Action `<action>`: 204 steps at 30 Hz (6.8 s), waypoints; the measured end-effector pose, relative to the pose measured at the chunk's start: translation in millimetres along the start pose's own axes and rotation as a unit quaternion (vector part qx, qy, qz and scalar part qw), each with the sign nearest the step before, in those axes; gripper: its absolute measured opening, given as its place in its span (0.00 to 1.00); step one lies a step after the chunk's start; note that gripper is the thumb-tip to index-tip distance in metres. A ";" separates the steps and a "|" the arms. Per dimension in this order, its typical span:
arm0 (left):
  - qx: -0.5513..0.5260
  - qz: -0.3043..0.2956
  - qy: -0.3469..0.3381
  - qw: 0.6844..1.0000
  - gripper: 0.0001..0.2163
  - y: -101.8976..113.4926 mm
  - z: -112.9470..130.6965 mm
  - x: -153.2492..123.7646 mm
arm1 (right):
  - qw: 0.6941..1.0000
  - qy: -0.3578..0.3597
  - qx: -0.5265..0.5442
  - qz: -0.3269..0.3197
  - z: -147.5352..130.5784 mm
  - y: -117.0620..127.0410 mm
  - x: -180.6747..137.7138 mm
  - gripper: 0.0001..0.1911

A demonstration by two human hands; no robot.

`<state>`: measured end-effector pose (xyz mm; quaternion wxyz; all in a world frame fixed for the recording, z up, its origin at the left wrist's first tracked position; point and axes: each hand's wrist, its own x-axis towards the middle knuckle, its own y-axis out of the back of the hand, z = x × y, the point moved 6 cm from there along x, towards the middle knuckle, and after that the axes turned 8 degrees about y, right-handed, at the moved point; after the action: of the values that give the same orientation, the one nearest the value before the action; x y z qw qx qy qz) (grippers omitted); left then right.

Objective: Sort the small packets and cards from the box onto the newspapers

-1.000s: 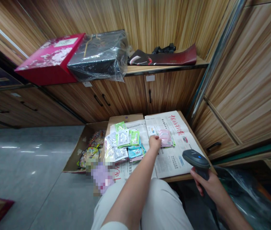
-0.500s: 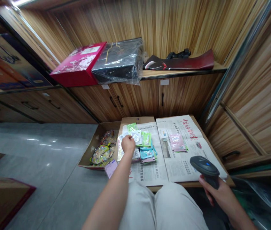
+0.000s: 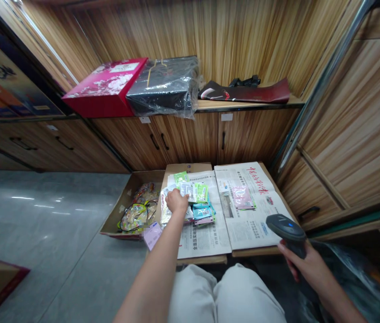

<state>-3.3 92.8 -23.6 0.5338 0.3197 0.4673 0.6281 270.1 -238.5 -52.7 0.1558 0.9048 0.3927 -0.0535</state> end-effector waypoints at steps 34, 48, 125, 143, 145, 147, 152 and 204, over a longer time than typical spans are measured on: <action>-0.445 -0.420 0.081 0.787 0.09 -133.1 70.8 -110.4 | 0.987 -0.006 -0.087 -0.132 15.0 -15.6 5.2 0.16; -0.434 -0.418 0.108 0.791 0.07 -126.9 64.6 -110.7 | 0.992 -0.015 -0.029 -0.122 24.4 -24.3 1.4 0.15; -0.366 -0.408 0.025 0.836 0.16 -111.0 69.6 -91.9 | 0.999 -0.002 -0.020 -0.038 -5.5 -31.8 -3.6 0.15; -0.350 -0.324 -0.041 0.878 0.02 -139.7 96.4 -73.9 | 0.999 -0.004 -0.026 -0.043 9.9 -25.7 -2.0 0.15; -0.287 -0.305 -0.086 0.904 0.05 -144.8 102.5 -74.3 | 0.999 -0.006 -0.034 -0.042 13.5 -22.7 -2.0 0.15; -0.199 -0.272 -0.150 0.930 0.07 -141.7 107.4 -76.8 | 0.998 -0.010 -0.044 -0.040 17.0 -19.9 -1.9 0.16; -0.013 -0.162 -0.292 0.942 0.08 -101.7 109.9 -83.7 | 0.997 -0.008 -0.067 -0.048 19.9 -19.2 -2.7 0.16; -0.358 -0.436 -0.004 0.826 0.13 -102.2 61.6 -77.2 | 0.999 -0.007 -0.014 -0.048 -15.5 -41.2 -12.2 0.14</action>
<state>107.7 32.4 -88.9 0.8310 -0.1276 0.2983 0.4518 231.4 -215.4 -45.2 0.1685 0.8821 0.4355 -0.0615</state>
